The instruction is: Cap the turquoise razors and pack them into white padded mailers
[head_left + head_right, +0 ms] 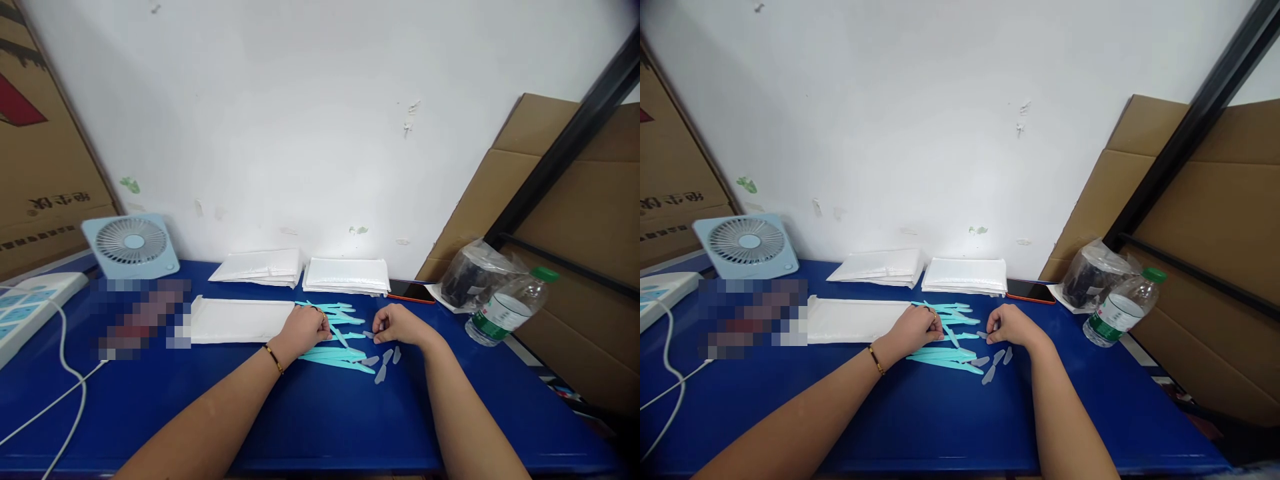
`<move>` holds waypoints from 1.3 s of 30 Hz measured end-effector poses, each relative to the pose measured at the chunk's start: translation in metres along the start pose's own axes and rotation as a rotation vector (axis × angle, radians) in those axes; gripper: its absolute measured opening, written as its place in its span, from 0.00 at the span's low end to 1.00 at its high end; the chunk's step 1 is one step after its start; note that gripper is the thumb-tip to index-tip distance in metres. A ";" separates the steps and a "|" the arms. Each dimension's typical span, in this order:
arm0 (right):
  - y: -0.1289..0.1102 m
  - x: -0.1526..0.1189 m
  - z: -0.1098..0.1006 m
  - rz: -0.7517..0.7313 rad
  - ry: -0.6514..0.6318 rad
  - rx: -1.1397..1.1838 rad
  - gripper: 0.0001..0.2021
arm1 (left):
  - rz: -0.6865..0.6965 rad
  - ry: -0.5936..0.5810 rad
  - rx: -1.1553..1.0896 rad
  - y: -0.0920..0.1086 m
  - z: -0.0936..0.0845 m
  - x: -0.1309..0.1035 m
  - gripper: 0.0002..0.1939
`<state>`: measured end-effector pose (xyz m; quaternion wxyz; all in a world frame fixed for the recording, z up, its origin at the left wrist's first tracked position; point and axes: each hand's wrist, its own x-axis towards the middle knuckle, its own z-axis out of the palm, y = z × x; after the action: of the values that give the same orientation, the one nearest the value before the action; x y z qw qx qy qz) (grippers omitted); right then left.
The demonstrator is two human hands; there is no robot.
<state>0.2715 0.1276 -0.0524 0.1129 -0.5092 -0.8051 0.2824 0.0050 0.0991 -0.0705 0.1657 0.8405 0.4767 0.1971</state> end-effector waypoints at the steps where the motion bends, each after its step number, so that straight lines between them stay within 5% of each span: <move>1: 0.001 0.000 0.000 -0.006 0.006 0.007 0.11 | -0.001 0.003 -0.001 0.000 0.000 0.000 0.06; 10: -0.007 0.005 0.013 -0.011 -0.030 0.133 0.09 | -0.021 -0.004 -0.004 0.000 0.001 0.001 0.07; 20: -0.008 0.011 0.013 -0.122 0.156 0.030 0.07 | -0.034 0.144 0.101 -0.001 0.006 0.010 0.07; 22: -0.009 0.004 0.004 -0.161 0.101 0.036 0.09 | 0.000 0.140 0.050 0.002 0.002 0.005 0.10; 26: -0.017 -0.009 -0.004 -0.219 -0.160 0.024 0.12 | 0.112 -0.084 -0.073 0.006 -0.006 -0.006 0.15; 31: -0.026 -0.007 0.009 -0.157 -0.329 -0.079 0.13 | 0.044 -0.169 -0.087 0.010 -0.004 -0.008 0.09; 39: -0.018 -0.015 -0.004 -0.049 -0.269 0.211 0.11 | -0.032 -0.106 -0.191 0.006 -0.007 -0.005 0.10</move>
<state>0.2668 0.1102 -0.0370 0.0638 -0.4322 -0.7911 0.4280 0.0037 0.0924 -0.0619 0.2731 0.8223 0.4598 0.1944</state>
